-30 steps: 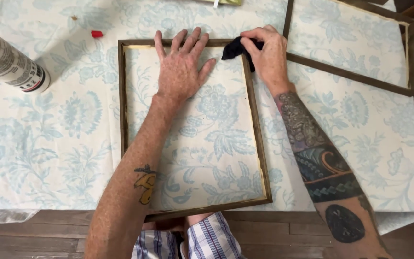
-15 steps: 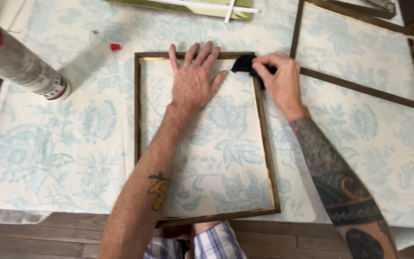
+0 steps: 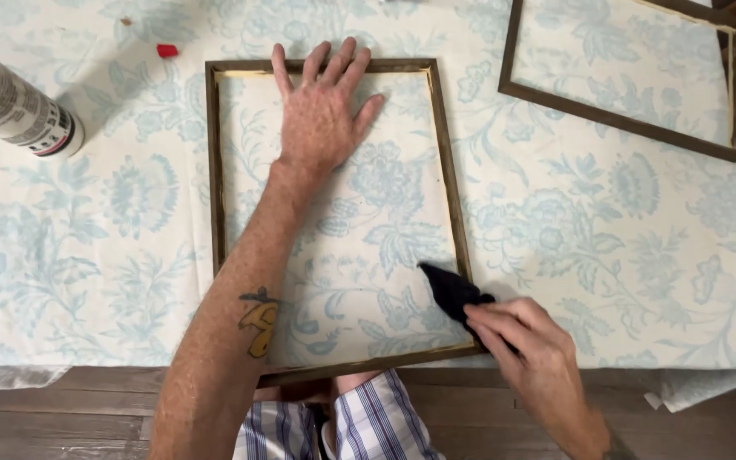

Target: Cleaning a picture frame with a cloth and gluing spacer strips into the interior edges.

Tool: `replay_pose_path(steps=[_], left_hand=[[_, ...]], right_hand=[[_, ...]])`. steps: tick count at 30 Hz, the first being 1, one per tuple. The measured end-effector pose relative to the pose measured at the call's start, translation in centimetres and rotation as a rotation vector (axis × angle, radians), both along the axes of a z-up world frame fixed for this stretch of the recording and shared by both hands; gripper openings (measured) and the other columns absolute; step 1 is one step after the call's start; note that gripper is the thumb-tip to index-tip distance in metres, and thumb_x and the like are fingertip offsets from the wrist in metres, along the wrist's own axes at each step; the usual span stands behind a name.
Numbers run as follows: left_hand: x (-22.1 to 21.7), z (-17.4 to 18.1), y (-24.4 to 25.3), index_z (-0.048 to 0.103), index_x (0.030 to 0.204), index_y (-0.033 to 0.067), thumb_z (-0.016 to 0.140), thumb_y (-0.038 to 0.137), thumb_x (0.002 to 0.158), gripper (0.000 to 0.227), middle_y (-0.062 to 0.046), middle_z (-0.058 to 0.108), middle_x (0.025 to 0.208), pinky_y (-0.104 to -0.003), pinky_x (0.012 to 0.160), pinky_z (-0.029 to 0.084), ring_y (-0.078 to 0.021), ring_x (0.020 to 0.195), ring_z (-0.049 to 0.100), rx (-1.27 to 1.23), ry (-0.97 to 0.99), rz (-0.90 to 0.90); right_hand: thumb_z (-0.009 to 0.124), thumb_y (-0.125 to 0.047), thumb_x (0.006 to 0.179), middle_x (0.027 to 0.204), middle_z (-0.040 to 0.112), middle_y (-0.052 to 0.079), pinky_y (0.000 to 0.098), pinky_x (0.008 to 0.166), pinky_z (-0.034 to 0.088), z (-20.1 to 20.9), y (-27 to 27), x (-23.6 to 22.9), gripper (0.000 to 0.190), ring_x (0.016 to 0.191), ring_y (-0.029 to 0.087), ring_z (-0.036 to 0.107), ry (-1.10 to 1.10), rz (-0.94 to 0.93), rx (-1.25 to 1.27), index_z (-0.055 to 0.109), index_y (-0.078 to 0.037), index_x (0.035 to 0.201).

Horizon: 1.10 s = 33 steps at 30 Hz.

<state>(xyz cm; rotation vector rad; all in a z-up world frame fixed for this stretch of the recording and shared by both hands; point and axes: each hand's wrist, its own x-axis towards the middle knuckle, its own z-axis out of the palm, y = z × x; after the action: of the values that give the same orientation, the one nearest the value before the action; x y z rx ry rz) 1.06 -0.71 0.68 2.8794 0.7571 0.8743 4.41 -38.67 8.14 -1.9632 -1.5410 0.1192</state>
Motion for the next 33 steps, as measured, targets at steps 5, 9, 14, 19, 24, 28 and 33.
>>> replay_pose_path(steps=[5, 9, 14, 19, 24, 28, 33], left_hand=[[-0.1, 0.0, 0.0, 0.055, 0.15, 0.0109, 0.051, 0.054, 0.109, 0.06, -0.008, 0.057, 0.152, -0.079, 0.111, 0.012, -0.0371, 0.137, 0.049, 0.032, -0.047, -0.023], [-0.3, -0.1, 0.2, 0.056, 0.149, 0.0104, 0.052, 0.053, 0.109, 0.058, -0.008, 0.058, 0.151, -0.079, 0.11, 0.013, -0.0369, 0.137, 0.05, 0.048, -0.068, -0.043], [-0.3, -0.1, 0.1, 0.056, 0.15, 0.0093, 0.051, 0.051, 0.11, 0.058, -0.009, 0.057, 0.152, -0.079, 0.11, 0.012, -0.0382, 0.137, 0.05, 0.031, -0.072, -0.059], [-0.5, 0.0, -0.1, 0.055, 0.15, 0.0099, 0.05, 0.052, 0.11, 0.059, -0.009, 0.057, 0.151, -0.081, 0.109, 0.013, -0.038, 0.136, 0.05, 0.045, -0.043, -0.04], [1.0, 2.1, -2.1, 0.026, 0.165, 0.0133, 0.037, 0.05, 0.108, 0.068, -0.01, 0.02, 0.171, -0.077, 0.118, 0.003, -0.0363, 0.156, 0.023, 0.018, 0.229, -0.007], [2.6, 3.7, -5.5, 0.026, 0.163, 0.0147, 0.034, 0.046, 0.11, 0.063, -0.011, 0.021, 0.17, -0.068, 0.121, 0.005, -0.0317, 0.156, 0.02, 0.044, 0.309, -0.292], [2.3, 1.9, -7.9, 0.062, 0.142, 0.0023, 0.057, 0.006, 0.101, 0.042, -0.017, 0.057, 0.151, -0.066, 0.121, 0.022, -0.0335, 0.139, 0.051, 0.337, 0.17, -0.521]], right_hand=[[0.054, -0.007, 0.105, 0.099, 0.076, 0.011, 0.0253, 0.071, 0.065, 2.3, 11.0, 4.5, 0.019, 0.085, 0.019, 0.075, 0.172, 0.098, 0.06, 0.072, -0.002, 0.103], [0.063, -0.019, 0.111, 0.086, 0.077, -0.009, 0.0367, 0.092, 0.045, -0.9, 23.1, 12.8, 0.03, 0.083, 0.007, 0.059, -0.085, 0.03, 0.195, 0.077, -0.021, 0.084], [0.048, -0.015, 0.102, 0.123, 0.053, 0.019, 0.0403, 0.1, 0.04, 2.4, 18.8, 8.3, 0.033, 0.115, 0.028, 0.05, 0.433, 0.058, 0.209, 0.063, 0.006, 0.122], [0.035, -0.015, 0.111, 0.155, 0.052, 0.01, 0.0288, 0.109, 0.059, 2.9, 3.1, 0.5, 0.039, 0.141, 0.024, 0.06, 0.452, 0.206, 0.013, 0.05, -0.005, 0.145], [0.075, 0.0, 0.087, 0.098, 0.079, 0.008, 0.0275, 0.089, 0.057, 2.8, -6.7, 0.0, 0.018, 0.091, 0.017, 0.073, 0.309, -0.415, 0.197, 0.078, -0.004, 0.104], [0.07, 0.002, 0.09, 0.101, 0.077, 0.012, 0.0285, 0.095, 0.056, 0.9, -10.4, -0.8, 0.014, 0.097, 0.019, 0.071, 0.454, -0.479, 0.252, 0.077, 0.0, 0.103], [0.07, 0.002, 0.089, 0.094, 0.076, 0.014, 0.0321, 0.056, 0.051, 0.6, -12.5, -2.7, 0.016, 0.076, 0.019, 0.068, 0.728, -0.569, 0.179, 0.08, 0.001, 0.1]])
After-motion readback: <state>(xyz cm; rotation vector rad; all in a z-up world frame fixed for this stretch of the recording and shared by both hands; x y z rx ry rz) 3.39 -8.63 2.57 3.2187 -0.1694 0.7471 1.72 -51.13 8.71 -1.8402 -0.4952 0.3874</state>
